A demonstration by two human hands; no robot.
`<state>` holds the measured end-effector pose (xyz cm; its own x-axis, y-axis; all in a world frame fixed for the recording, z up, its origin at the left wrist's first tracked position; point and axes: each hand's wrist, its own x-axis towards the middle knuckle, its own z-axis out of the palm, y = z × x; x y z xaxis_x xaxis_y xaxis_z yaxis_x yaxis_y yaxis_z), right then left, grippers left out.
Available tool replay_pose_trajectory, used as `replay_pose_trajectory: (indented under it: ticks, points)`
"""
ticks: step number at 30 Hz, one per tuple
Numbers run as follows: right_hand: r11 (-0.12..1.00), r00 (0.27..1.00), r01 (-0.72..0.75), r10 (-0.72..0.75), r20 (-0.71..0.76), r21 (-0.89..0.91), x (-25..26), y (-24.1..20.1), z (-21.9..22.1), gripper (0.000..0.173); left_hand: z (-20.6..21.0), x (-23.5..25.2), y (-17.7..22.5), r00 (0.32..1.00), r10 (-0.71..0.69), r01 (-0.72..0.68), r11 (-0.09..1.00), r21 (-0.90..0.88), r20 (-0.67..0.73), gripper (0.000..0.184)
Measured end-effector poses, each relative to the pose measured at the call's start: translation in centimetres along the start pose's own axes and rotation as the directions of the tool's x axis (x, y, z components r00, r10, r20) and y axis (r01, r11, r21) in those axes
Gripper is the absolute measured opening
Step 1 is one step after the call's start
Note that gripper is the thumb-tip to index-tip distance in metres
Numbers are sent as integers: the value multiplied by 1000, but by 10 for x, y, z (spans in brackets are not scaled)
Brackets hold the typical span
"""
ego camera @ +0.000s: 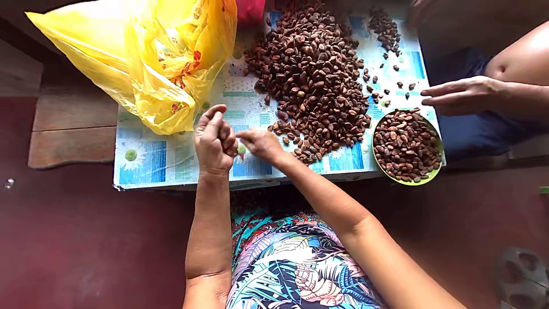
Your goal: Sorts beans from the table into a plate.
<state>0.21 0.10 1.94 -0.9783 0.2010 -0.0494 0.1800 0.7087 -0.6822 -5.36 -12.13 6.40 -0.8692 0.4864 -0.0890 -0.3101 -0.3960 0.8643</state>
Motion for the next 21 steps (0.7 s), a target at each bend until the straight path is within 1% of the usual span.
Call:
replay_pose_trajectory:
  ticks: [1, 2, 3, 4, 5, 7, 8, 9, 10, 11, 13, 14, 15, 18, 19, 20, 21]
  points:
    - [999, 999, -45, 45, -30, -12, 1, 8, -14, 31, 0, 2, -5, 998, 54, -57, 969, 239, 19, 24]
    - [993, 993, -102, 99, -62, -53, 1, 17, -29, 31, -3, 6, -12, 993, 85, -115, 856, 503, 81, 23]
    - [980, 985, -158, 149, -83, -118, 1, 27, -43, 31, -3, 10, -18, 985, 70, -162, 681, 715, 157, 26]
    - [957, 977, -212, 200, -79, -198, 0, 35, -55, 32, 2, 15, -25, 976, 12, -194, 495, 847, 216, 28]
    - [928, 969, -247, 241, -57, -277, -1, 43, -64, 34, 11, 18, -33, 968, -73, -202, 337, 920, 240, 30]
    - [876, 958, -255, 285, 14, -409, -3, 53, -75, 35, 33, 22, -49, 952, -213, -204, 88, 975, 218, 34]
    - [861, 960, -231, 278, 39, -453, -5, 56, -77, 34, 41, 23, -58, 949, -241, -207, 0, 978, 201, 35]
    - [851, 963, -206, 264, 56, -483, -8, 57, -78, 33, 46, 25, -66, 949, -255, -210, -67, 975, 187, 34]
    - [842, 965, -188, 254, 66, -505, -11, 58, -79, 31, 47, 26, -74, 951, -244, -224, -114, 968, 191, 31]
    - [836, 965, -184, 254, 69, -517, -14, 60, -81, 30, 46, 26, -80, 954, -213, -243, -133, 961, 212, 31]
    - [842, 966, -198, 255, 46, -502, -23, 67, -85, 29, 36, 25, -83, 954, -151, -281, -142, 949, 260, 30]
    - [855, 969, -202, 245, 28, -478, -28, 71, -88, 28, 31, 23, -78, 956, -151, -276, -150, 949, 253, 29]
    - [874, 975, -201, 224, -2, -443, -34, 75, -90, 28, 26, 21, -71, 961, -167, -248, -176, 953, 220, 29]
    - [917, 976, -219, 201, -89, -333, -46, 80, -97, 28, 25, 19, -45, 977, -211, -89, -308, 947, 23, 27]
    - [922, 975, -223, 203, -96, -316, -46, 79, -97, 28, 27, 19, -39, 976, -218, -75, -311, 947, 6, 28]
    - [925, 976, -218, 198, -94, -312, -44, 77, -94, 28, 28, 20, -37, 973, -225, -110, -274, 956, 48, 30]
    - [922, 978, -209, 194, -80, -325, -41, 73, -90, 29, 29, 23, -39, 963, -232, -183, -206, 961, 134, 32]
